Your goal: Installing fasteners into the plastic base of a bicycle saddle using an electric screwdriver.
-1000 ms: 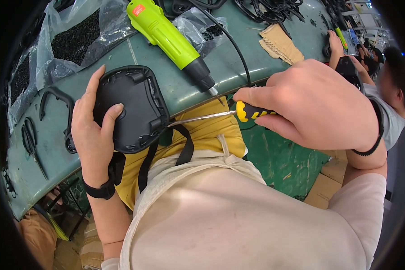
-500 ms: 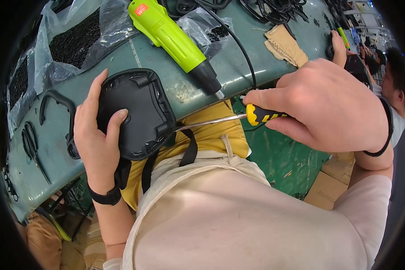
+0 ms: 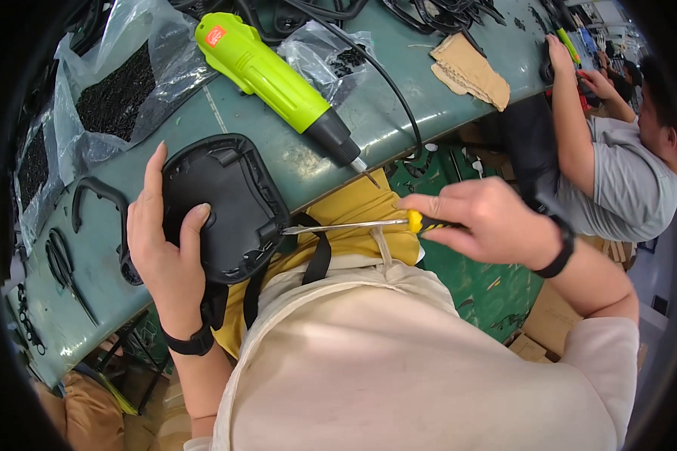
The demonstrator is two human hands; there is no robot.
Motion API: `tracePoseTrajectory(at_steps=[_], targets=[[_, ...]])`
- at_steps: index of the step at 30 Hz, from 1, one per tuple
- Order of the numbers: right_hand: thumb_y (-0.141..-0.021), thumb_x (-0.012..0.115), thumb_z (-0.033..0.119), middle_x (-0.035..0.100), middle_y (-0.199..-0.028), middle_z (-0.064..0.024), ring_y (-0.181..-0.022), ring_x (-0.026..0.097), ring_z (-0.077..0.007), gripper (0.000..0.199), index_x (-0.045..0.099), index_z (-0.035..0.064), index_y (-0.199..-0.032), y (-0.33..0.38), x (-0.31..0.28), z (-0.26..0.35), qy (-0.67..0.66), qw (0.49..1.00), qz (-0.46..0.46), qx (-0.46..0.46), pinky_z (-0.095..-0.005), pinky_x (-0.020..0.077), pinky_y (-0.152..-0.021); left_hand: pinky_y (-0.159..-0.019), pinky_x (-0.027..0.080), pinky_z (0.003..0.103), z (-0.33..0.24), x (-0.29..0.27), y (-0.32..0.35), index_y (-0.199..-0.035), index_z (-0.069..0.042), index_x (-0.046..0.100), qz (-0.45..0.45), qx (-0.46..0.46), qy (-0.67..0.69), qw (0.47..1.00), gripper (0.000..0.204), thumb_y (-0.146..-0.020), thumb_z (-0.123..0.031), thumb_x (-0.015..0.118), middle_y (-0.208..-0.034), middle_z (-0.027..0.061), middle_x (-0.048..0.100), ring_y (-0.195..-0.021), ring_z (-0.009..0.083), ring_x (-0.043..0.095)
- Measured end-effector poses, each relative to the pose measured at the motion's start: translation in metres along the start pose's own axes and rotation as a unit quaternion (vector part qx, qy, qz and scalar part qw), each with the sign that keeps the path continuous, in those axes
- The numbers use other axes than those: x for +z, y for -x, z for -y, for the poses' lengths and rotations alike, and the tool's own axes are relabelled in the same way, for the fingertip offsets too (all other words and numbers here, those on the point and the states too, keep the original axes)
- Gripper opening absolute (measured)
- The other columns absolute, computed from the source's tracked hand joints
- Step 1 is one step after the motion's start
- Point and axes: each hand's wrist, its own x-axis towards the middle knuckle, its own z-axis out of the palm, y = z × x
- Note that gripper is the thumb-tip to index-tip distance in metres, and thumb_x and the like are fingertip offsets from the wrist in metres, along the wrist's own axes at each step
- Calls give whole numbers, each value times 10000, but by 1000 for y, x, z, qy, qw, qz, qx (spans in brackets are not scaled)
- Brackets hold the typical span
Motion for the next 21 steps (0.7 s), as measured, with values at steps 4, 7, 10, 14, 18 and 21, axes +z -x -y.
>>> tracePoseTrajectory(at_steps=[4,7,10,14,18,21], targets=[[-780,690,92,586,-687,-117,-577,566,-267,457,611,64,-1229,21,72,-22,-142,985,-98,6,-323,466,-541,-841,441,367,-2,4,-4,-1338,-94,514,4,7,6,1000,684,-688,-33,717,-1084,137,626,-903,298,559],[-779,697,85,613,-729,-130,-598,581,-268,442,612,31,-1209,15,106,-24,-195,972,-134,-6,-325,469,-557,-836,440,365,-2,3,-4,-1339,-90,510,-3,2,-3,1000,671,-699,-35,706,-1077,139,624,-897,297,554],[-777,711,93,626,-754,-142,-613,595,-268,379,626,-1,-1135,16,137,-24,-257,946,-199,-9,-329,463,-558,-827,438,361,-3,2,-4,-1339,-88,508,-3,-6,6,1000,660,-709,-46,701,-1060,136,622,-882,296,548],[-808,698,146,595,-696,-114,-559,550,-209,216,591,-19,-898,20,144,-18,-277,934,-223,18,-274,416,-520,-819,437,358,-4,3,-4,-1337,-82,508,1,-7,3,1000,653,-714,-54,702,-1044,133,619,-871,294,543],[-889,613,330,533,-654,-69,-573,508,-138,354,485,5,-831,4,107,-14,-476,816,-325,48,-247,406,-510,-825,436,362,-5,1,-2,-1329,-77,513,0,-8,5,1000,644,-715,-56,705,-1045,135,618,-872,294,544],[-859,662,213,541,-699,-47,-574,453,-115,249,562,-14,-867,9,98,-26,-365,885,-288,25,-247,358,-524,-832,437,363,-6,2,0,-1324,-71,517,-11,-2,0,1000,643,-711,-51,709,-1060,133,619,-881,293,549]])
